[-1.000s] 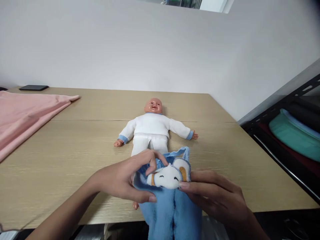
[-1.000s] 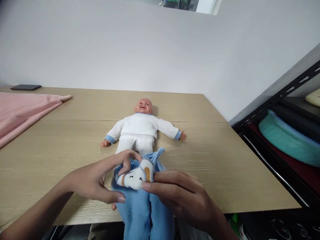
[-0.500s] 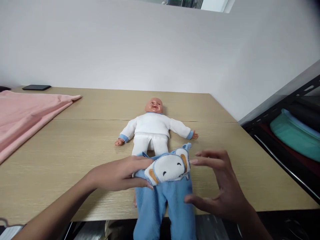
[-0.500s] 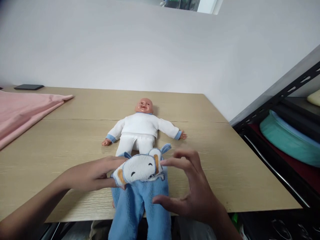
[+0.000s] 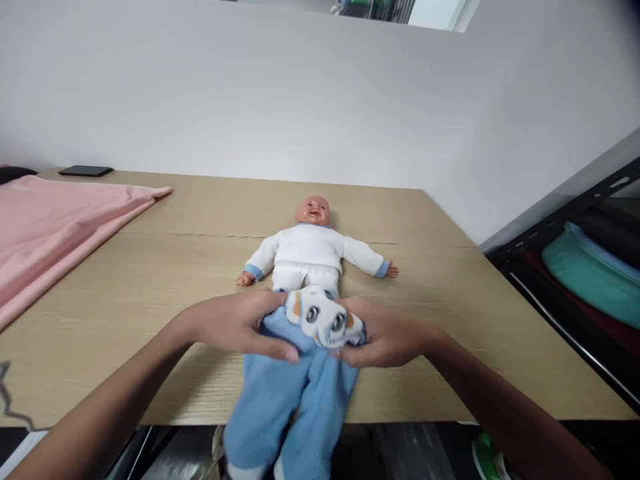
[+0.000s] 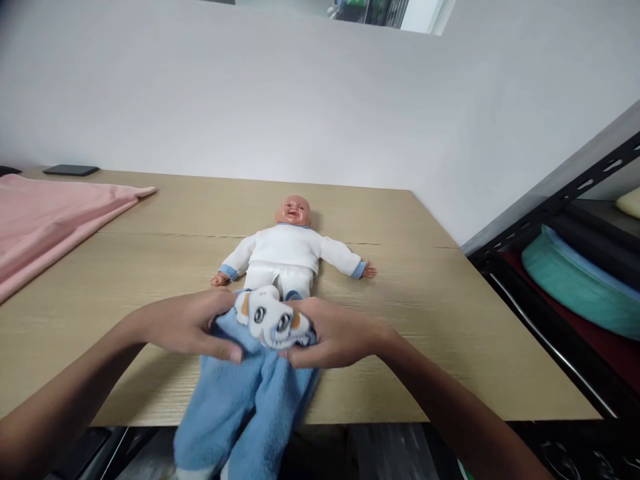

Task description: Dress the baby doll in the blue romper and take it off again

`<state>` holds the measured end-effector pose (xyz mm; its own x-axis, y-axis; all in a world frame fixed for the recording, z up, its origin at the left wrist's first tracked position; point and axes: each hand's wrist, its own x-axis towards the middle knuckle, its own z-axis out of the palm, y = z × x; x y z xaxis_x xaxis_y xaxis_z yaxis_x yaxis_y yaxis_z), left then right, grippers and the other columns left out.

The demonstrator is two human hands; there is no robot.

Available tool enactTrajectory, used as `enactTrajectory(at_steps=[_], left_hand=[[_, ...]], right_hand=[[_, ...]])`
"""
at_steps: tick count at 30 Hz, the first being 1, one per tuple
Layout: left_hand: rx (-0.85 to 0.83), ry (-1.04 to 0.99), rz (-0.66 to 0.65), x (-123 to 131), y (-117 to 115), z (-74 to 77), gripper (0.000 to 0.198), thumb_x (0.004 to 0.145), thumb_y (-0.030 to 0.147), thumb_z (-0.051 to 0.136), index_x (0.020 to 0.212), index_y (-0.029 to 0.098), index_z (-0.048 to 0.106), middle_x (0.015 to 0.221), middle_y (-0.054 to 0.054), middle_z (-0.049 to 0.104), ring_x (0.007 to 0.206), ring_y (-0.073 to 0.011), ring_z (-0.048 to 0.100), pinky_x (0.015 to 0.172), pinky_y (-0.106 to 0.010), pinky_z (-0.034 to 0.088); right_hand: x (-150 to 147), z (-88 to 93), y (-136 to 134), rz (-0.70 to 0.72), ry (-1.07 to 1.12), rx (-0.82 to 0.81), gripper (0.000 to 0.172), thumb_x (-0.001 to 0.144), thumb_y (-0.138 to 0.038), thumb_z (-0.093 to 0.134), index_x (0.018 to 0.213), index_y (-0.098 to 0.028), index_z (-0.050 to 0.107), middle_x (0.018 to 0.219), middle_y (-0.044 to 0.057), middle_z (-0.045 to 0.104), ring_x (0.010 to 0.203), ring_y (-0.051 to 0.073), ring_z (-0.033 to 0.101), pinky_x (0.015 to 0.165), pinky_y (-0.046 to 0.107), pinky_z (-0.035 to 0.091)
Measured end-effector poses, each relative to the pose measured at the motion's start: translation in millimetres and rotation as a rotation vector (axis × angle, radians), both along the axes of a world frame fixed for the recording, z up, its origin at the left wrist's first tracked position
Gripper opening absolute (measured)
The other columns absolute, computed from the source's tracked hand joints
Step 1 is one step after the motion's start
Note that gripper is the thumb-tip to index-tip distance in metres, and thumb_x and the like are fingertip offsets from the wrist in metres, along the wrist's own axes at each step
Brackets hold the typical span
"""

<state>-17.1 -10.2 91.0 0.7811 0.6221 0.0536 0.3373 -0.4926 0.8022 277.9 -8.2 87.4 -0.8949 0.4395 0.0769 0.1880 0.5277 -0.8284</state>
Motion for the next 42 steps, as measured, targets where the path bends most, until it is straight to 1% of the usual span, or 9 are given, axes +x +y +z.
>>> enactTrajectory(at_steps=[4, 8, 14, 17, 21, 28, 35, 39, 42], left_hand=[[-0.191, -0.066, -0.218, -3.4, 7.6, -10.7, 0.043, 0.079, 0.052, 0.101, 0.102, 0.021, 0.083, 0.096, -0.005, 0.082, 0.098, -0.0289, 0.077, 0.092, -0.033, 0.061], [-0.266, -0.159, -0.291, 1.2, 11.2, -19.1, 0.038, 0.095, 0.047, 0.088, 0.121, 0.020, 0.083, 0.116, -0.009, 0.085, 0.117, -0.0298, 0.076, 0.111, -0.039, 0.058], [-0.270, -0.172, -0.133, 1.2, 4.3, -33.6, 0.032, 0.099, 0.044, 0.082, 0.117, 0.018, 0.079, 0.113, -0.009, 0.084, 0.102, -0.0262, 0.076, 0.095, -0.035, 0.063], [-0.308, -0.140, -0.121, -2.1, -0.1, -31.6, 0.035, 0.091, 0.049, 0.091, 0.104, 0.018, 0.080, 0.100, -0.006, 0.083, 0.089, -0.0257, 0.075, 0.083, -0.033, 0.063], [-0.419, -0.158, -0.253, -2.0, -3.6, -26.7, 0.056, 0.072, 0.052, 0.105, 0.112, 0.020, 0.083, 0.103, -0.006, 0.085, 0.096, -0.0289, 0.079, 0.089, -0.035, 0.065], [-0.546, -0.234, -0.326, -1.6, -9.4, -48.5, 0.040, 0.096, 0.056, 0.084, 0.111, 0.019, 0.081, 0.109, -0.011, 0.085, 0.103, -0.0287, 0.078, 0.100, -0.039, 0.065], [-0.770, -0.386, -0.077, -3.0, -31.4, -63.8, 0.057, 0.090, 0.064, 0.086, 0.123, 0.018, 0.076, 0.102, -0.006, 0.078, 0.090, -0.0211, 0.072, 0.083, -0.030, 0.062], [-0.794, -0.528, -0.077, 8.6, -45.5, -55.9, 0.081, 0.066, 0.064, 0.101, 0.127, 0.017, 0.076, 0.102, -0.008, 0.079, 0.097, -0.0274, 0.074, 0.092, -0.038, 0.062], [-0.710, -0.438, 0.103, 15.3, -57.2, -47.8, 0.060, 0.070, 0.046, 0.103, 0.117, 0.019, 0.077, 0.098, -0.006, 0.078, 0.094, -0.0263, 0.073, 0.092, -0.038, 0.062]], right_hand=[[-3.5, -7.7, 3.6, -0.134, 0.078, -0.141, 0.017, 0.096, -0.024, 0.068, 0.111, -0.019, 0.075, 0.102, 0.001, 0.079, 0.089, 0.017, 0.070, 0.084, 0.028, 0.062], [-10.9, -6.9, 8.6, 0.076, 0.101, -0.223, 0.041, 0.089, -0.037, 0.089, 0.124, -0.021, 0.078, 0.116, 0.003, 0.083, 0.110, 0.020, 0.077, 0.103, 0.032, 0.063], [-14.8, -4.1, -2.8, -0.038, 0.088, -0.047, 0.026, 0.087, -0.034, 0.091, 0.108, -0.022, 0.082, 0.101, 0.001, 0.083, 0.093, 0.019, 0.080, 0.091, 0.025, 0.066], [-14.5, -7.1, -7.5, -0.084, 0.121, 0.013, 0.021, 0.097, -0.027, 0.078, 0.118, -0.022, 0.082, 0.112, 0.003, 0.084, 0.107, 0.020, 0.081, 0.105, 0.027, 0.063], [-16.8, -12.4, -6.1, -0.077, 0.157, -0.137, 0.028, 0.098, -0.030, 0.079, 0.125, -0.023, 0.082, 0.117, 0.005, 0.085, 0.115, 0.022, 0.081, 0.106, 0.030, 0.063], [-19.6, -12.8, -6.9, 0.078, 0.095, -0.396, 0.046, 0.081, -0.038, 0.098, 0.122, -0.025, 0.084, 0.117, 0.001, 0.085, 0.109, 0.019, 0.080, 0.102, 0.027, 0.063], [-11.3, -29.3, -14.2, -0.061, 0.168, -0.545, 0.036, 0.100, -0.046, 0.081, 0.128, -0.025, 0.079, 0.113, 0.004, 0.085, 0.109, 0.020, 0.081, 0.093, 0.031, 0.068], [-14.5, -31.0, -20.3, -0.168, 0.217, -0.560, 0.035, 0.101, -0.048, 0.078, 0.126, -0.024, 0.079, 0.116, 0.005, 0.085, 0.111, 0.020, 0.082, 0.102, 0.033, 0.066], [-23.0, -26.7, -28.5, -0.128, 0.257, -0.607, 0.046, 0.088, -0.045, 0.091, 0.124, -0.020, 0.079, 0.111, 0.006, 0.086, 0.103, 0.022, 0.082, 0.094, 0.032, 0.069]])
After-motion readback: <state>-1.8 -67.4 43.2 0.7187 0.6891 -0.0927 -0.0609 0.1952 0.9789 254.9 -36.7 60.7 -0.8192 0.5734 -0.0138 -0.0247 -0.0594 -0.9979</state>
